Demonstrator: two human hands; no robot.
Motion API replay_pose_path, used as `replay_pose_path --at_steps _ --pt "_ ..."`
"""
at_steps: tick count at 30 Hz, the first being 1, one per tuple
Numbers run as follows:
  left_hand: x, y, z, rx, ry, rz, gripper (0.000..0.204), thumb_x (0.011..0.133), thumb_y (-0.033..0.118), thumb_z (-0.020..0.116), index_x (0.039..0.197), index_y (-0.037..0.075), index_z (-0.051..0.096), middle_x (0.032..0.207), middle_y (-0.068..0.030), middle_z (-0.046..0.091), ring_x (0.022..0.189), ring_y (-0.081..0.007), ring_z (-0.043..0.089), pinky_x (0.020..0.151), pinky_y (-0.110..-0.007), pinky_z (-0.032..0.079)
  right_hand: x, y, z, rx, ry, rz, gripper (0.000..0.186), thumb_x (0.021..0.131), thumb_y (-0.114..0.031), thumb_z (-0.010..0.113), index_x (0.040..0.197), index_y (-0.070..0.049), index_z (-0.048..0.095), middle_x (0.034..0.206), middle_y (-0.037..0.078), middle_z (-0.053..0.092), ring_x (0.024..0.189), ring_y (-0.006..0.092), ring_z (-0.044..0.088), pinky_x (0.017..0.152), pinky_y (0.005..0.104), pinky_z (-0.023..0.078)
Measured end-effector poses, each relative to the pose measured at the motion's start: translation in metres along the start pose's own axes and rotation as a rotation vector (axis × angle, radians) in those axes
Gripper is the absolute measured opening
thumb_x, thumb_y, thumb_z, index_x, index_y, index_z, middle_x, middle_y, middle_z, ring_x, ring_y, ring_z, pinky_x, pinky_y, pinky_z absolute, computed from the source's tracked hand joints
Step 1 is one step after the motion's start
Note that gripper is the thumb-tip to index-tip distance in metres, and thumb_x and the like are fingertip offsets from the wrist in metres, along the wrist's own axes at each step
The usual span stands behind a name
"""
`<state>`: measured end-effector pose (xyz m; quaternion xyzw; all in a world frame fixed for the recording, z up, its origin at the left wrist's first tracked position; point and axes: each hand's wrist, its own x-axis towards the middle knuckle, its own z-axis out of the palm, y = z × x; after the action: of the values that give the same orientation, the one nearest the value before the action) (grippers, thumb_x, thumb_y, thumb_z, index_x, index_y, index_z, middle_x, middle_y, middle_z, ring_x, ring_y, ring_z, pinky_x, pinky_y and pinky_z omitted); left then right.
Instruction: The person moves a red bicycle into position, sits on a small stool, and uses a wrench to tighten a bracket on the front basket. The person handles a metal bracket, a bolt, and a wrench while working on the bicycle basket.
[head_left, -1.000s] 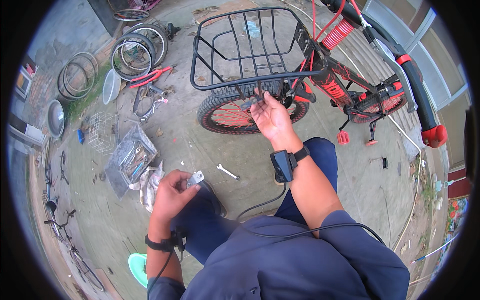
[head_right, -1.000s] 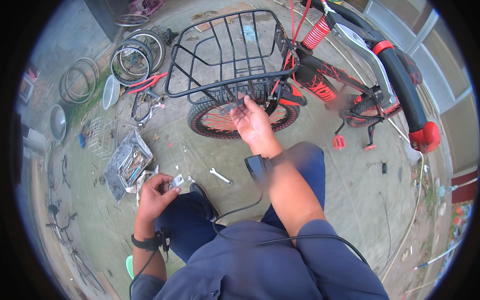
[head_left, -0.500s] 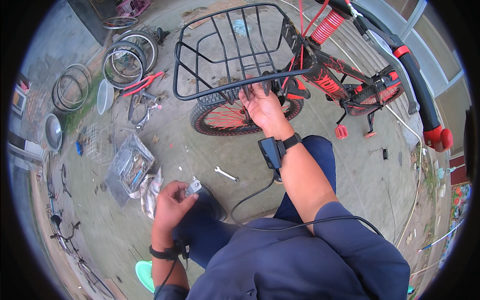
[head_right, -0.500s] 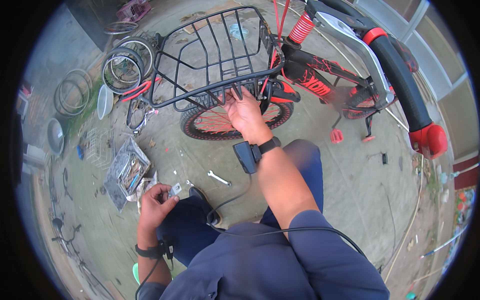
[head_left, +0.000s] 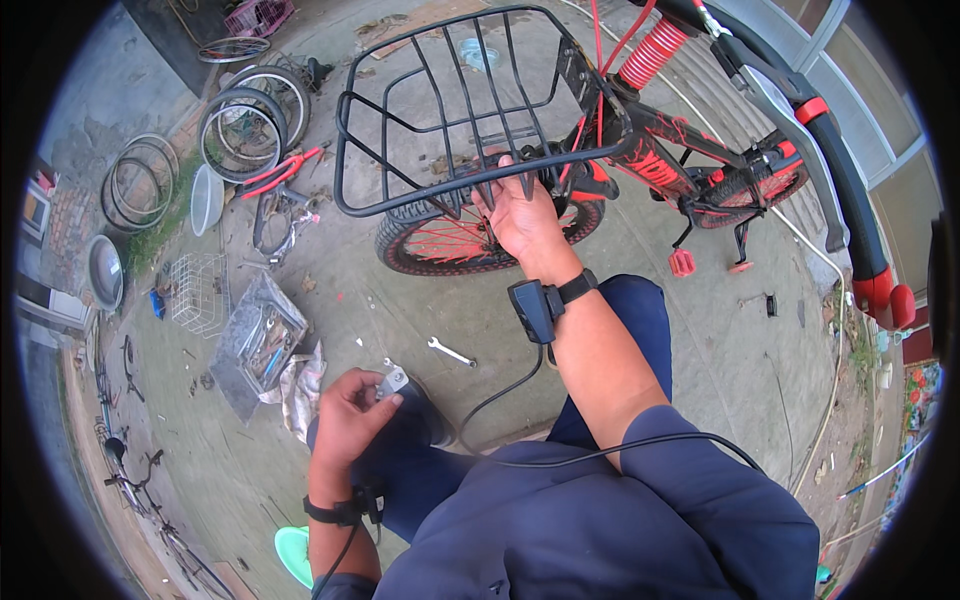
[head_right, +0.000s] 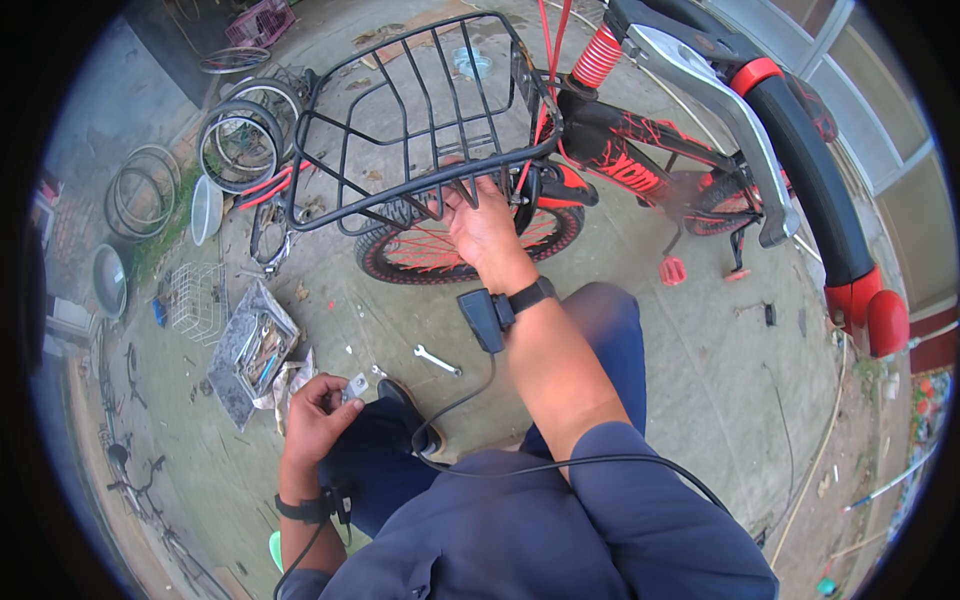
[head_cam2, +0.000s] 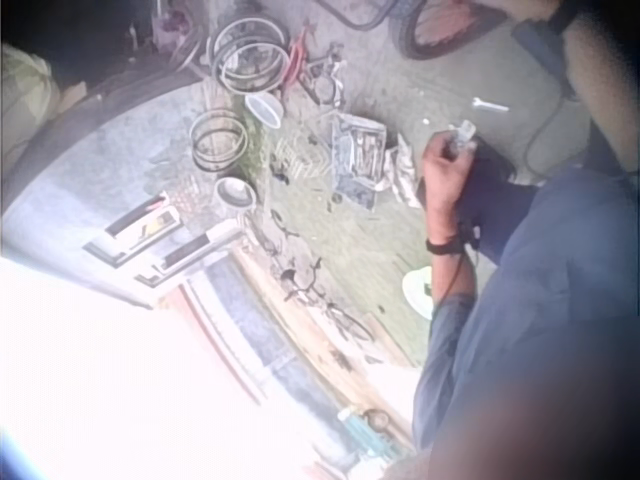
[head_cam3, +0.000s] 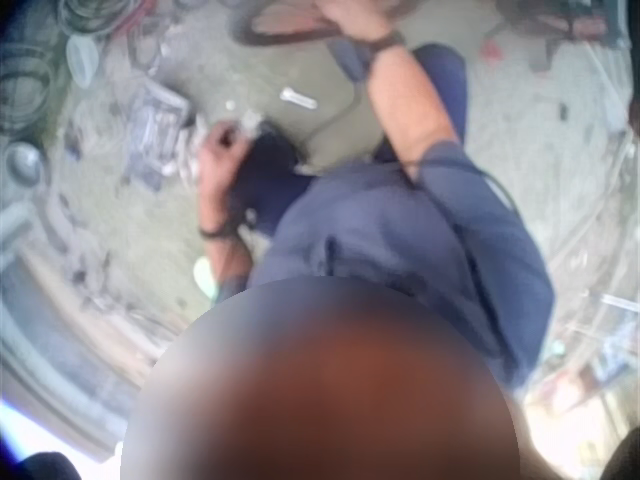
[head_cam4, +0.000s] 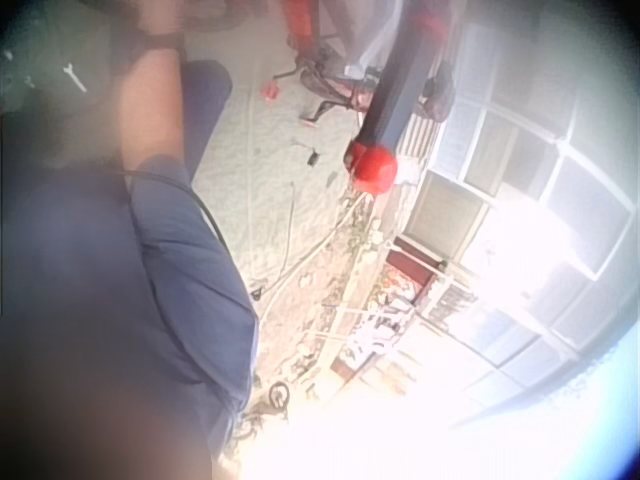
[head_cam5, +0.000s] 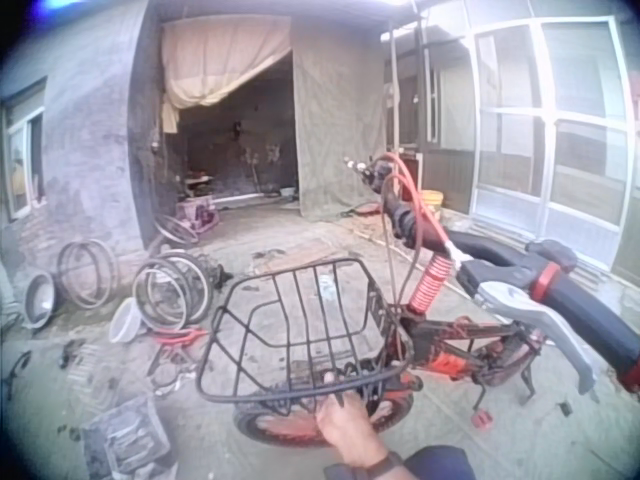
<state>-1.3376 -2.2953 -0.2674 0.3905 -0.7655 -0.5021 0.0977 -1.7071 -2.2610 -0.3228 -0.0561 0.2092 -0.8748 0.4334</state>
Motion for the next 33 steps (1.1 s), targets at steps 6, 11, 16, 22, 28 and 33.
replay_pose_path --at_steps 6,11,16,22,28,33 --pt "0.003 -0.003 0.003 0.001 -0.009 0.014 0.027 0.080 0.008 0.086 0.101 0.001 0.069 0.075 0.0066 0.050 0.067 -0.0039 0.044 0.059 -0.022 0.038 0.010 -0.001 -0.001 0.064 -0.008 -0.131 0.019 0.101 -0.024 0.068 0.115 -0.012 0.063 0.107 0.005 0.073 0.096 0.0196 0.072 0.078 0.0348 0.060" --pt "0.004 -0.005 0.003 -0.001 -0.017 0.023 0.029 0.080 0.010 0.086 0.101 0.001 0.069 0.075 0.0053 0.051 0.067 -0.0048 0.045 0.059 -0.023 0.039 0.013 0.000 0.010 0.041 0.082 -0.230 0.024 0.100 -0.034 0.069 0.110 -0.014 0.062 0.114 0.005 0.072 0.099 0.0232 0.071 0.077 0.0357 0.059" --pt "0.006 -0.007 0.001 0.004 -0.027 0.049 0.029 0.080 0.011 0.086 0.101 0.000 0.069 0.074 0.0046 0.051 0.066 -0.0060 0.046 0.060 -0.025 0.039 0.012 0.000 0.017 -0.028 0.025 -0.311 0.026 0.101 -0.038 0.066 0.115 -0.015 0.063 0.120 0.003 0.071 0.102 0.0215 0.070 0.077 0.0354 0.057" --pt "0.010 -0.008 -0.004 0.025 -0.017 0.009 0.028 0.080 0.011 0.086 0.100 0.001 0.069 0.073 0.0047 0.051 0.066 -0.0063 0.046 0.060 -0.025 0.039 0.012 0.001 0.017 -0.031 -0.032 -0.333 0.035 0.104 -0.039 0.062 0.131 -0.017 0.058 0.122 0.004 0.071 0.102 0.0188 0.067 0.073 0.0318 0.052" --pt "0.019 0.002 -0.020 0.011 0.041 0.013 0.027 0.080 0.010 0.085 0.100 0.001 0.069 0.073 0.0051 0.051 0.066 -0.0054 0.046 0.059 -0.025 0.039 0.016 -0.002 0.010 -0.076 -0.061 -0.340 0.033 0.104 -0.036 0.061 0.130 -0.015 0.058 0.120 0.006 0.071 0.101 0.0208 0.070 0.074 0.0331 0.055" --pt "0.036 0.020 -0.042 0.029 0.079 0.045 0.027 0.080 0.007 0.085 0.100 0.002 0.069 0.075 0.0065 0.050 0.067 -0.0038 0.044 0.059 -0.023 0.037 0.025 -0.004 0.006 -0.105 -0.081 -0.316 0.035 0.104 -0.035 0.061 0.131 -0.012 0.057 0.124 0.011 0.069 0.102 0.0228 0.071 0.072 0.0325 0.061"
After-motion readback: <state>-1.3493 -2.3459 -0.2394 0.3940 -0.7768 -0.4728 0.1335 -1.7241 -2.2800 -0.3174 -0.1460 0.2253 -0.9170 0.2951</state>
